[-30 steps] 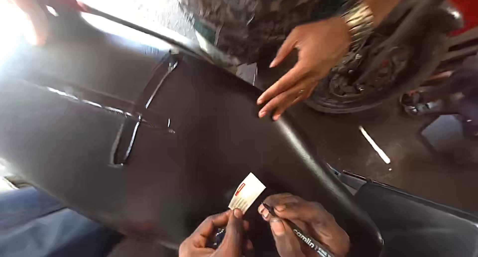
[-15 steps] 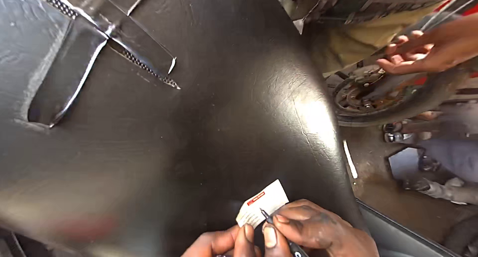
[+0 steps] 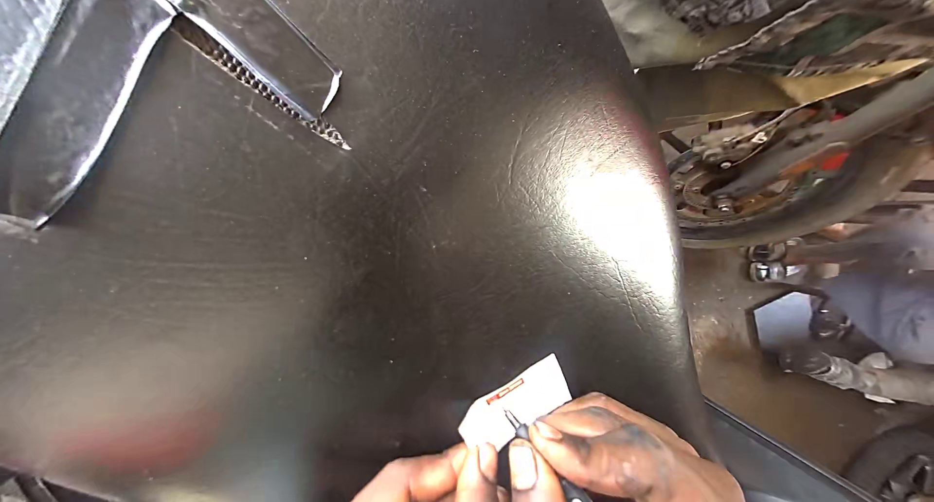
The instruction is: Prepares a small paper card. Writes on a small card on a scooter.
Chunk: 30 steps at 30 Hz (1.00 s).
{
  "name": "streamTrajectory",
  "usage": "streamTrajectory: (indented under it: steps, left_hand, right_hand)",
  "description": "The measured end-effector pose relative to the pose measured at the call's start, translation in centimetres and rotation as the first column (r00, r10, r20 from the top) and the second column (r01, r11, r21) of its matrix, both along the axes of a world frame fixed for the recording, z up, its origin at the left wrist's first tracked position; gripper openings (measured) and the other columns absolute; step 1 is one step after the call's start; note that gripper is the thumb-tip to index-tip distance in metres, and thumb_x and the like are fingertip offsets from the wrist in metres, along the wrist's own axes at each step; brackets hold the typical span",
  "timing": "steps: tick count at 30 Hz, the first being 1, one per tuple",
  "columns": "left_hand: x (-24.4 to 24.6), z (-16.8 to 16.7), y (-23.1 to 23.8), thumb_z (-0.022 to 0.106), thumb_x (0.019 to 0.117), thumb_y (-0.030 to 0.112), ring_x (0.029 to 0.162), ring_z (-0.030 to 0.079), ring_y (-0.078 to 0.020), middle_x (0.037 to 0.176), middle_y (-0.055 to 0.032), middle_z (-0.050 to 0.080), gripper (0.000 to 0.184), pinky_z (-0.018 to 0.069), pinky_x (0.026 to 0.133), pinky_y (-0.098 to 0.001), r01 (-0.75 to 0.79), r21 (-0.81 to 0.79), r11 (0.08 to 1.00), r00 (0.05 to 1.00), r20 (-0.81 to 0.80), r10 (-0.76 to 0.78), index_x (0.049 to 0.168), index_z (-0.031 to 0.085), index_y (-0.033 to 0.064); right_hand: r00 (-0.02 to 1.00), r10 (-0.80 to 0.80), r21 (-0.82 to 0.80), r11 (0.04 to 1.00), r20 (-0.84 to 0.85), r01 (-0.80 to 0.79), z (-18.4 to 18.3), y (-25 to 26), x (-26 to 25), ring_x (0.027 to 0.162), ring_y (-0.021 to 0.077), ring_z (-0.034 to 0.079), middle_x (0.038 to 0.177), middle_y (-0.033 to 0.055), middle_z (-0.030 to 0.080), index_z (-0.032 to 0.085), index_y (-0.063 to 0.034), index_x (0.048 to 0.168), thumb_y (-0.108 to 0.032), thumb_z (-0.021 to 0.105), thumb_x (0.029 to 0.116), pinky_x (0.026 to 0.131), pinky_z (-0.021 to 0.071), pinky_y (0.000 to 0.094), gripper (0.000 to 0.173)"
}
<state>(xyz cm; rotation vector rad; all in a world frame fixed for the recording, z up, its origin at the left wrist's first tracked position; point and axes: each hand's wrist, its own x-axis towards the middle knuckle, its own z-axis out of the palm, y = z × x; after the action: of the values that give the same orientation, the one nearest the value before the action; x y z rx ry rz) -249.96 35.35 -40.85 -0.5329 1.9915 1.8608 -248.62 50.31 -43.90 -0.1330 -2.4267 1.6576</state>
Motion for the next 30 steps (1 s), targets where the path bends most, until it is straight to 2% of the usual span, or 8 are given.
streamTrajectory:
  steps: [4, 13, 18, 30]
  left_hand:
    - [-0.02, 0.02, 0.0, 0.073, 0.089, -0.002, 0.072, 0.071, -0.0033, 0.081, -0.0029, 0.076, 0.004, 0.0616, 0.068, -0.0217, 0.0, 0.008, 1.0, 1.0, -0.001, 0.0, 0.089, 0.074, -0.0058]
    - [0.07, -0.06, 0.0, 0.072, 0.0895, -0.003, 0.069, 0.07, -0.0029, 0.08, -0.0024, 0.075, 0.004, 0.0604, 0.063, -0.0211, 0.002, 0.015, 1.0, 1.0, -0.002, -0.002, 0.089, 0.073, -0.0062]
    - [-0.07, -0.04, 0.05, 0.072, 0.0886, -0.003, 0.075, 0.07, -0.0012, 0.082, -0.0027, 0.075, 0.004, 0.0593, 0.069, -0.0189, 0.016, -0.001, 1.0, 1.0, -0.02, -0.016, 0.089, 0.073, -0.0068]
    - [-0.07, -0.07, 0.1, 0.073, 0.0894, -0.003, 0.073, 0.07, -0.0019, 0.081, -0.0026, 0.075, 0.004, 0.0594, 0.067, -0.0199, 0.011, -0.006, 1.0, 1.0, -0.022, -0.011, 0.089, 0.074, -0.0065]
  right_hand:
    - [1.0, 0.0, 0.016, 1.0, -0.012, 0.0, -0.11, -0.02, 0.11, 0.08, 0.0054, 0.069, 0.082, 0.0032, 0.072, 0.069, -0.0035, 0.09, -0.012, 0.074, 0.0912, 0.072, 0.057, 0.0161, 0.01]
    - [1.0, -0.022, 0.059, 0.998, -0.017, 0.023, -0.29, -0.26, 0.2, 0.079, 0.0045, 0.068, 0.082, 0.0028, 0.072, 0.069, -0.0035, 0.092, -0.012, 0.073, 0.0919, 0.07, 0.0554, 0.0144, 0.01]
    - [1.0, 0.003, 0.061, 0.998, -0.008, -0.002, -0.19, -0.09, 0.21, 0.078, 0.0052, 0.068, 0.081, 0.0034, 0.072, 0.068, -0.0028, 0.09, -0.012, 0.073, 0.0917, 0.07, 0.0551, 0.015, 0.01]
    - [0.999, -0.031, 0.036, 0.999, -0.035, 0.033, -0.23, -0.01, 0.37, 0.079, 0.0053, 0.069, 0.082, 0.003, 0.071, 0.067, -0.0032, 0.091, -0.01, 0.073, 0.0911, 0.072, 0.0573, 0.016, 0.009]
